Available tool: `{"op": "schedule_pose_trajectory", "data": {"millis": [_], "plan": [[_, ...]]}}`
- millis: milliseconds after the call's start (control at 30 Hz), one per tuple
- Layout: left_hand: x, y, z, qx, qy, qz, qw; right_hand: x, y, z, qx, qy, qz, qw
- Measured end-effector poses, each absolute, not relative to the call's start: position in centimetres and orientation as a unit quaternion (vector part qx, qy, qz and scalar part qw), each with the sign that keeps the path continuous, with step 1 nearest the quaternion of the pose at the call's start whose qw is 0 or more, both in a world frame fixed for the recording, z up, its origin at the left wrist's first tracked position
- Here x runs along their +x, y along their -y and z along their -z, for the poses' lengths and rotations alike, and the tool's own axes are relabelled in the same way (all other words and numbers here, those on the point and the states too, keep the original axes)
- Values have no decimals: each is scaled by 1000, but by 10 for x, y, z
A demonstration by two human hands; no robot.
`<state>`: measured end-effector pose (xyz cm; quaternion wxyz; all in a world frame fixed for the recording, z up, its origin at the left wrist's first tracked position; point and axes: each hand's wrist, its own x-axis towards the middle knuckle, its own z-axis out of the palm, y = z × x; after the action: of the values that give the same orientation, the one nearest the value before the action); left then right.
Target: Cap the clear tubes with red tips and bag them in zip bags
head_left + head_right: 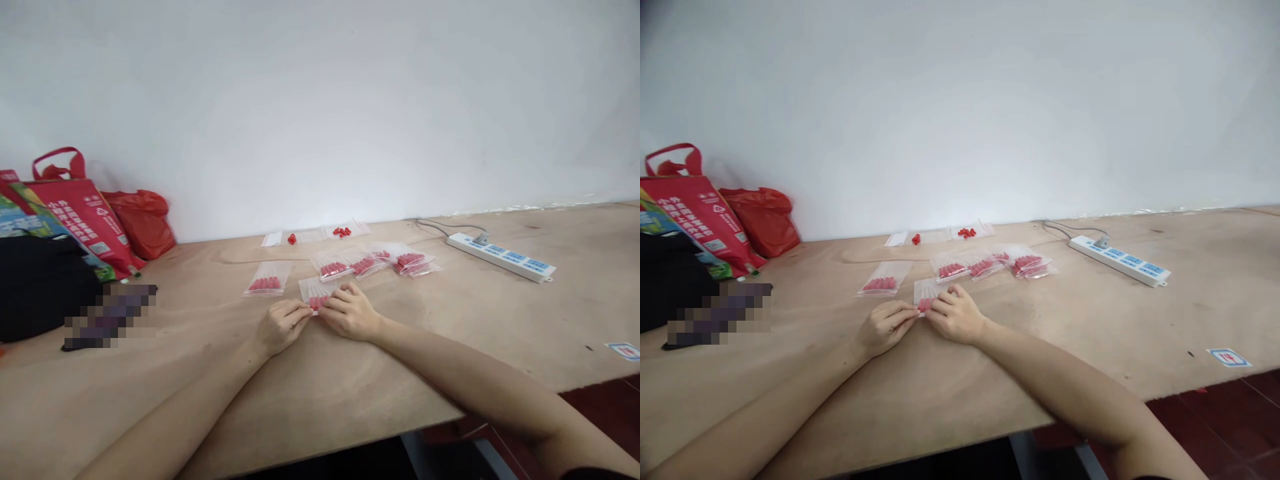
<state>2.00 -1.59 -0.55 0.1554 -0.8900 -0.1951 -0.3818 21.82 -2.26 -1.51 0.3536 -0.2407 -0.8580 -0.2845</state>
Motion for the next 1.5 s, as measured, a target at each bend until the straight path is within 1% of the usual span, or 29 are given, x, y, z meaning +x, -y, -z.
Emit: {"op": "schedule_pose_trajectory", "data": {"millis": [167, 367, 600, 900, 1033, 1167, 1400, 1500], "plan": [[24, 16, 5, -895, 184, 377, 155, 209, 21, 17, -241, 851, 307, 353], [26, 19, 1, -890, 172, 382, 180, 212, 22, 17, -229, 851, 336, 332], [22, 18, 0, -884, 179, 394, 177, 216, 23, 14, -260, 834, 351, 338], [11, 15, -1, -880, 194, 400, 166, 238, 16, 15, -298, 824, 358, 323], [6, 15, -3, -881, 200, 400, 152, 244, 16, 15, -322, 826, 339, 315], [7, 20, -9, -899, 208, 361, 137, 244, 15, 16, -319, 837, 303, 325], [24, 27, 1, -908, 272, 269, 169, 225, 26, 12, -285, 865, 215, 353], [21, 23, 5, -898, 298, 270, 181, 224, 24, 14, -271, 881, 167, 350]]}}
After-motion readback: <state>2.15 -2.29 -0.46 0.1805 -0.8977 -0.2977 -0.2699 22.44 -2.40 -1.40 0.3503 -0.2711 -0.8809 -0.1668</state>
